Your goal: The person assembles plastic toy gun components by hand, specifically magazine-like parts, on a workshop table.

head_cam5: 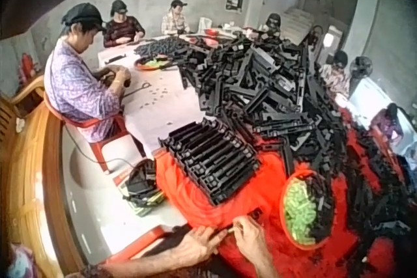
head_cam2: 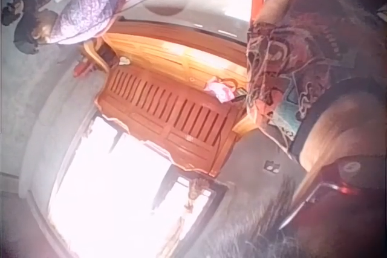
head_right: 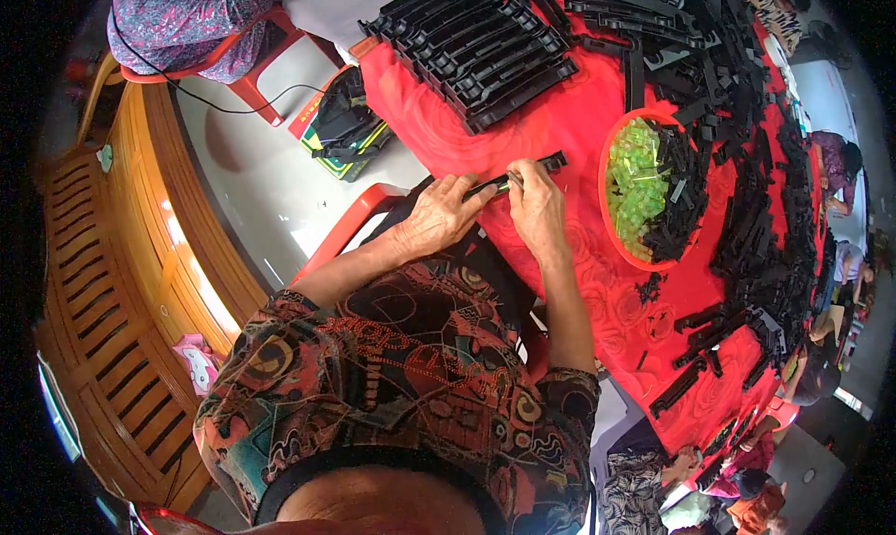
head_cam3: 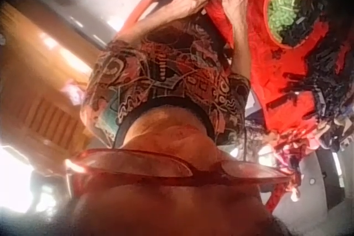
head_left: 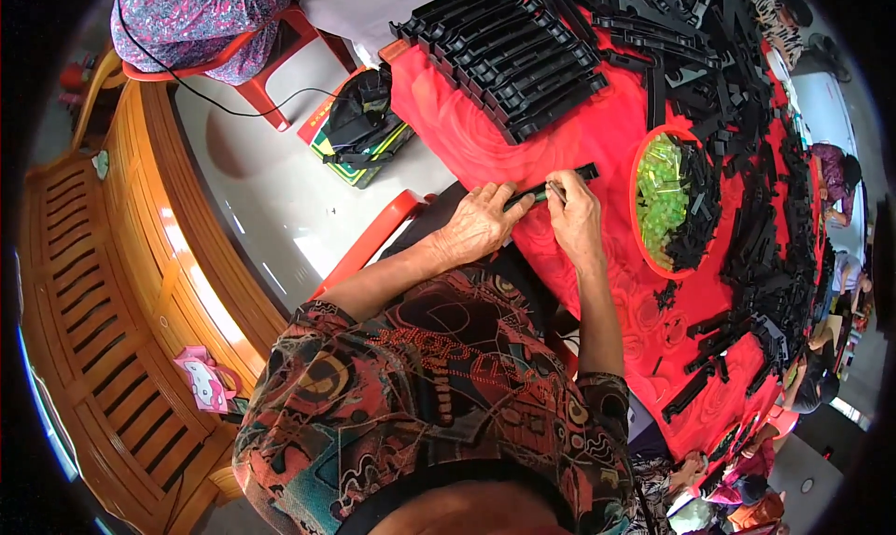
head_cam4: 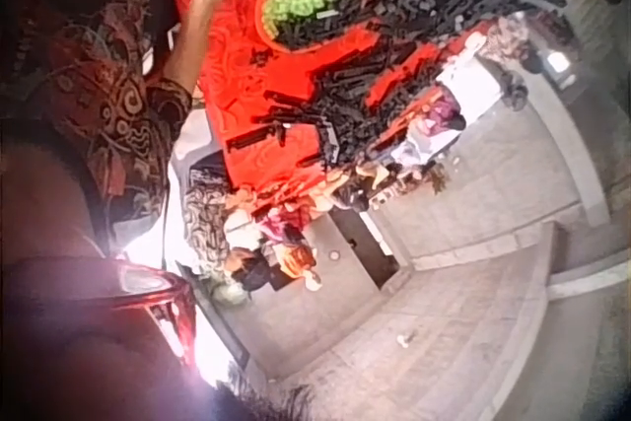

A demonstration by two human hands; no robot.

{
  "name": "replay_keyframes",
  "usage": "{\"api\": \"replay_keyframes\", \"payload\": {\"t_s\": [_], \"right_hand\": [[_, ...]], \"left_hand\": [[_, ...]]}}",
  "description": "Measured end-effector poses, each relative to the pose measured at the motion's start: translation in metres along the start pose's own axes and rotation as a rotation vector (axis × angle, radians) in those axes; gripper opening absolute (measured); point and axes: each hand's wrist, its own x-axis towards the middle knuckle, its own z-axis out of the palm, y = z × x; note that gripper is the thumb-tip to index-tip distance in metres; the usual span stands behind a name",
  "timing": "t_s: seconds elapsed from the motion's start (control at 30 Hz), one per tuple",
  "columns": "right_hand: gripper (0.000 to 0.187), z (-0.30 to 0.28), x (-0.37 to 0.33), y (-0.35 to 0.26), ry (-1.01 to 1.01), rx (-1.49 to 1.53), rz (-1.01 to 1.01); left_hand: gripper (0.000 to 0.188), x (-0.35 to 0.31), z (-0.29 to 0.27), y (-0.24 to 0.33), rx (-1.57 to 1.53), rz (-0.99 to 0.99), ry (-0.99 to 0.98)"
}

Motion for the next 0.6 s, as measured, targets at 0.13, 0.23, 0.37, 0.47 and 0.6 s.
{"api": "replay_keyframes", "payload": {"t_s": [0.13,0.23,0.37,0.47,0.6], "right_hand": [[0.017,0.013,-0.008,0.007,0.17,0.056,0.044],[0.015,0.013,-0.012,0.004,0.262,-0.122,-0.04],[0.013,0.009,-0.019,0.012,0.186,-0.11,0.015],[0.016,0.005,-0.019,0.01,0.129,-0.158,0.006],[0.02,0.0,-0.015,0.004,0.024,-0.136,0.011]], "left_hand": [[0.051,0.002,0.001,0.003,0.025,-0.054,-0.1],[0.054,0.002,0.003,0.005,0.044,-0.08,-0.106],[0.048,0.002,0.003,0.006,0.065,-0.081,-0.111],[0.046,0.003,0.004,0.005,0.008,-0.124,-0.137],[0.047,0.002,0.007,0.003,0.011,-0.091,-0.051]]}}
